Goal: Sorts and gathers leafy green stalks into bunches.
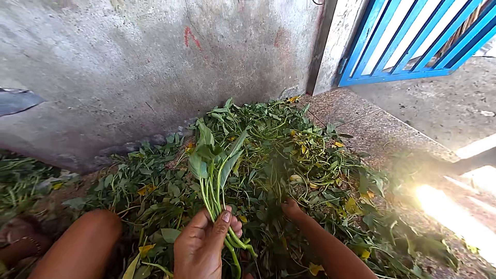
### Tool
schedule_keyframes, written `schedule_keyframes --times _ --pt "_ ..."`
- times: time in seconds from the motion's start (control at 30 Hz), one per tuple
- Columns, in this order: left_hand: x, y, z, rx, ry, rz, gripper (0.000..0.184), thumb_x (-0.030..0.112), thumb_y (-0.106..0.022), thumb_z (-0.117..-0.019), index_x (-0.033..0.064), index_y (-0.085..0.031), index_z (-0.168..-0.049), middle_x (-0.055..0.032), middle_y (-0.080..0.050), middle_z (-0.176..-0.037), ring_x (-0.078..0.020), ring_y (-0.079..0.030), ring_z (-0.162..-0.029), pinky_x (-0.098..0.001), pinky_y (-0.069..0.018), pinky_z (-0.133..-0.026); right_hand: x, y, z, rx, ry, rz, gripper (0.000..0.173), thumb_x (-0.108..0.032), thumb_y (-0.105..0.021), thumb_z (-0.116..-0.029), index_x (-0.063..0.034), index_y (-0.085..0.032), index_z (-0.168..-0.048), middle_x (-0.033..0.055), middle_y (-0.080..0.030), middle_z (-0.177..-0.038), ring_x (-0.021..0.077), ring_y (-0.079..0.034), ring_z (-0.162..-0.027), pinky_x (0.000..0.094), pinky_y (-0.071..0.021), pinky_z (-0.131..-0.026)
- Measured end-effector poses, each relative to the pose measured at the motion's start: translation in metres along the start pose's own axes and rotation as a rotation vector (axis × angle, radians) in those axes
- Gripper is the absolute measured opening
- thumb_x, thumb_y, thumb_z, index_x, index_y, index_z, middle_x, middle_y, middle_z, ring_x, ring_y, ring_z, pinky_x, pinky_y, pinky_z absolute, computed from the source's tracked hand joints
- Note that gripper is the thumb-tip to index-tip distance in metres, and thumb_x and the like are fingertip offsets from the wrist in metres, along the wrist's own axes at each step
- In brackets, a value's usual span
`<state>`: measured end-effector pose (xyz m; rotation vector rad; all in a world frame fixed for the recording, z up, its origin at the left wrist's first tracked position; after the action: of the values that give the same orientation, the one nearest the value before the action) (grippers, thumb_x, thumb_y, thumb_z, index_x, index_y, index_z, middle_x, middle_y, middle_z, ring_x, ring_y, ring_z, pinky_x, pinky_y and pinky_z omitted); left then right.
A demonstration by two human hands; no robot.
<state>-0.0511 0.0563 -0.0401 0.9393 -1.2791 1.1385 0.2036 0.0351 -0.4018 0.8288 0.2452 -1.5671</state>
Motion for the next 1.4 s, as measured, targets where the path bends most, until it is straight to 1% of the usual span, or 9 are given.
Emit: schedule_keyframes --times 0.2,0.33,0.4,0.5,0.6,0.77,0.83,0.93,1.4 --pt "0.000 -0.004 -0.002 0.007 0.004 0.007 0.010 -0.005 -0.053 -0.1008 -0.0069 -0.062 -0.107 -0.0160 -0.071 -0.086 -0.0261 -0.074 -0.074 -0.0404 -0.0658 -0.071 -0.030 0.000 0.014 0.123 0.057 -0.239 0.031 -0.018 -0.061 -0.1013 -0.0001 -0.065 -0.126 0.0228 -0.065 -0.124 0.0334 -0.062 -0.117 0.0518 -0.0484 -0.101" --pt "0.001 -0.005 -0.002 0.030 0.018 0.023 0.009 -0.004 -0.054 -0.1020 -0.0065 -0.061 -0.105 -0.0174 -0.073 -0.086 -0.0277 -0.075 -0.075 -0.0407 -0.0660 -0.072 -0.063 0.028 0.105 0.390 0.458 -0.209 0.034 -0.024 -0.051 -0.1034 -0.0006 -0.065 -0.123 0.0136 -0.071 -0.101 0.0255 -0.069 -0.093 0.0475 -0.0561 -0.086" --pt "-0.002 -0.005 -0.002 0.053 0.055 0.053 0.010 -0.002 -0.053 -0.1034 -0.0071 -0.061 -0.105 -0.0192 -0.074 -0.087 -0.0287 -0.075 -0.076 -0.0407 -0.0657 -0.071 -0.042 0.025 0.119 0.266 0.425 -0.219 0.032 -0.020 -0.050 -0.1022 0.0012 -0.062 -0.123 0.0107 -0.072 -0.096 0.0208 -0.071 -0.085 0.0423 -0.0590 -0.081" --pt "-0.006 -0.004 -0.001 0.110 0.127 0.103 0.009 -0.001 -0.053 -0.1038 -0.0068 -0.060 -0.106 -0.0172 -0.071 -0.083 -0.0266 -0.074 -0.071 -0.0400 -0.0656 -0.067 -0.005 0.008 0.117 -0.073 0.113 -0.127 0.030 -0.014 -0.046 -0.1055 0.0053 -0.054 -0.128 0.0175 -0.070 -0.102 0.0255 -0.070 -0.086 0.0437 -0.0573 -0.081" --pt "-0.011 0.002 -0.004 0.159 0.178 0.144 0.007 -0.004 -0.055 -0.1016 -0.0055 -0.060 -0.107 -0.0149 -0.070 -0.083 -0.0249 -0.073 -0.070 -0.0398 -0.0652 -0.066 -0.020 0.025 0.160 0.155 0.283 -0.092 0.041 -0.027 -0.038 -0.1080 0.0025 -0.060 -0.126 0.0183 -0.066 -0.097 0.0305 -0.066 -0.089 0.0509 -0.0537 -0.085" --pt "-0.016 0.001 -0.005 0.159 0.215 0.163 0.006 -0.002 -0.057 -0.1017 -0.0053 -0.060 -0.105 -0.0157 -0.070 -0.080 -0.0252 -0.072 -0.067 -0.0389 -0.0641 -0.062 -0.036 0.031 0.217 0.338 0.556 -0.345 0.039 -0.028 -0.040 -0.1078 -0.0030 -0.066 -0.123 -0.0004 -0.058 -0.068 0.0116 -0.054 -0.057 0.0331 -0.0488 -0.057" --pt "-0.018 -0.003 -0.003 0.145 0.219 0.144 0.006 -0.001 -0.058 -0.1016 -0.0058 -0.061 -0.104 -0.0166 -0.071 -0.081 -0.0258 -0.073 -0.068 -0.0383 -0.0638 -0.062 -0.043 0.025 0.236 0.286 0.631 -0.343 0.035 -0.023 -0.044 -0.1073 -0.0015 -0.063 -0.128 0.0025 -0.073 -0.085 0.0133 -0.068 -0.070 0.0341 -0.0588 -0.067" --pt "-0.020 -0.007 0.001 0.137 0.215 0.134 0.005 -0.001 -0.059 -0.1010 -0.0058 -0.060 -0.102 -0.0171 -0.072 -0.083 -0.0260 -0.073 -0.070 -0.0376 -0.0638 -0.063 -0.047 0.010 0.253 0.253 0.719 -0.303 0.033 -0.018 -0.050 -0.1056 0.0001 -0.063 -0.130 0.0080 -0.076 -0.102 0.0178 -0.074 -0.087 0.0390 -0.0616 -0.081" --pt "-0.022 -0.003 -0.002 0.165 0.200 0.147 0.007 -0.007 -0.063 -0.0965 -0.0063 -0.061 -0.103 -0.0182 -0.071 -0.087 -0.0258 -0.071 -0.070 -0.0369 -0.0623 -0.062 -0.077 -0.010 0.305 0.496 1.266 -0.051 0.020 -0.010 -0.064 -0.0976 -0.0033 -0.075 -0.113 0.0100 -0.075 -0.101 0.0174 -0.072 -0.096 0.0313 -0.0599 -0.089"
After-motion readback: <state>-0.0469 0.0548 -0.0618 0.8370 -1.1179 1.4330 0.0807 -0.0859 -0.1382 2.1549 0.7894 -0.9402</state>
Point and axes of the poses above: each hand's wrist, its own z-axis away from the middle knuckle, its own y-axis out of the back of the hand, x = y × z, the point moved 8 cm from there along -z, towards the middle knuckle
